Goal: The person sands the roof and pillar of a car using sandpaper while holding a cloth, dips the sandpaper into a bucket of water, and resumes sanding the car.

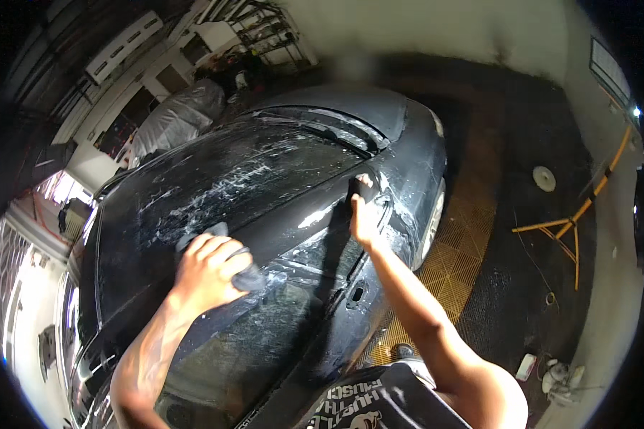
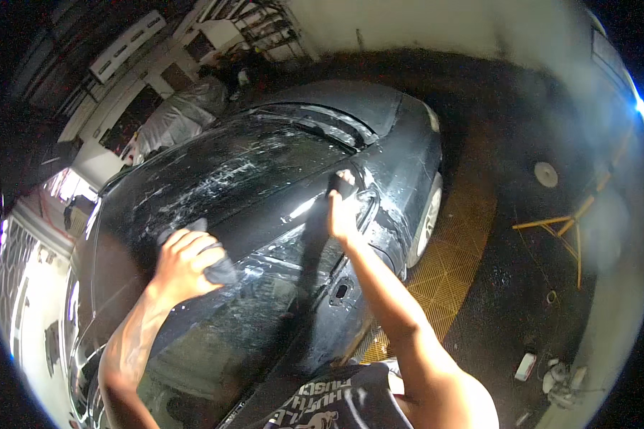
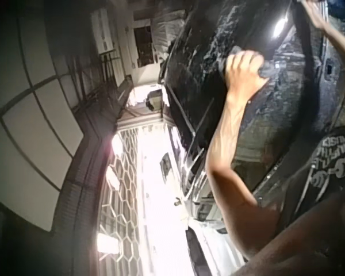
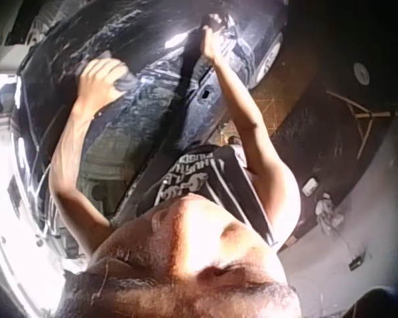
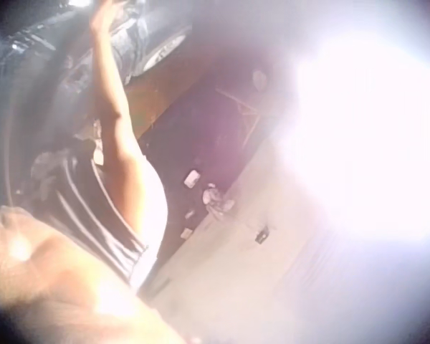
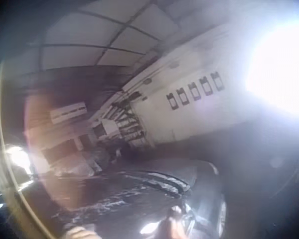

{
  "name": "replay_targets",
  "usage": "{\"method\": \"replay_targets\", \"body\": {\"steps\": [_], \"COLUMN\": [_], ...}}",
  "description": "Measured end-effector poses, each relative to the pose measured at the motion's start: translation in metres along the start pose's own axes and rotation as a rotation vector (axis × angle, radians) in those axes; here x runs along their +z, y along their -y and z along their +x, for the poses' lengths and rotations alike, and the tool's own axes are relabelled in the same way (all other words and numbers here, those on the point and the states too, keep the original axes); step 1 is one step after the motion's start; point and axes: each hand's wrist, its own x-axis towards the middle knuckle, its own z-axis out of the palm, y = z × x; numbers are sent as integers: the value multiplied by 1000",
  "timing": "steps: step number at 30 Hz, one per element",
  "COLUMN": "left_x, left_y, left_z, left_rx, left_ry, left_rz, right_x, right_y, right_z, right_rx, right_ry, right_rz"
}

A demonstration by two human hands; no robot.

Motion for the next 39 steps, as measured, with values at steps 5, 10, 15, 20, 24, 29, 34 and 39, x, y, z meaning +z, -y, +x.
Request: {"method": "replay_targets", "body": {"steps": [5,10,15,20,24,29,34,39], "left_x": [45,67,16,-43,-95,-90,-89,-91], "left_y": [7,2,33,78,101,98,102,102], "left_z": [58,111,52,-52,-164,-151,-140,-145], "left_rx": [0,-69,-438,-580,-759,-790,-755,-746], "left_ry": [-21,-32,-81,-148,-216,-228,-116,-140], "left_rz": [53,-22,-45,97,179,66,34,13], "right_x": [26,5,47,-7,39,-23,6,-14], "right_y": [92,27,136,32,89,19,-5,-34], "right_z": [-90,-23,-96,17,-68,17,-43,-11], "right_rx": [-283,-27,-396,-104,-394,346,-160,76], "right_ry": [205,-182,330,-199,73,158,-22,86], "right_rz": [109,41,21,30,65,70,-6,-351]}}
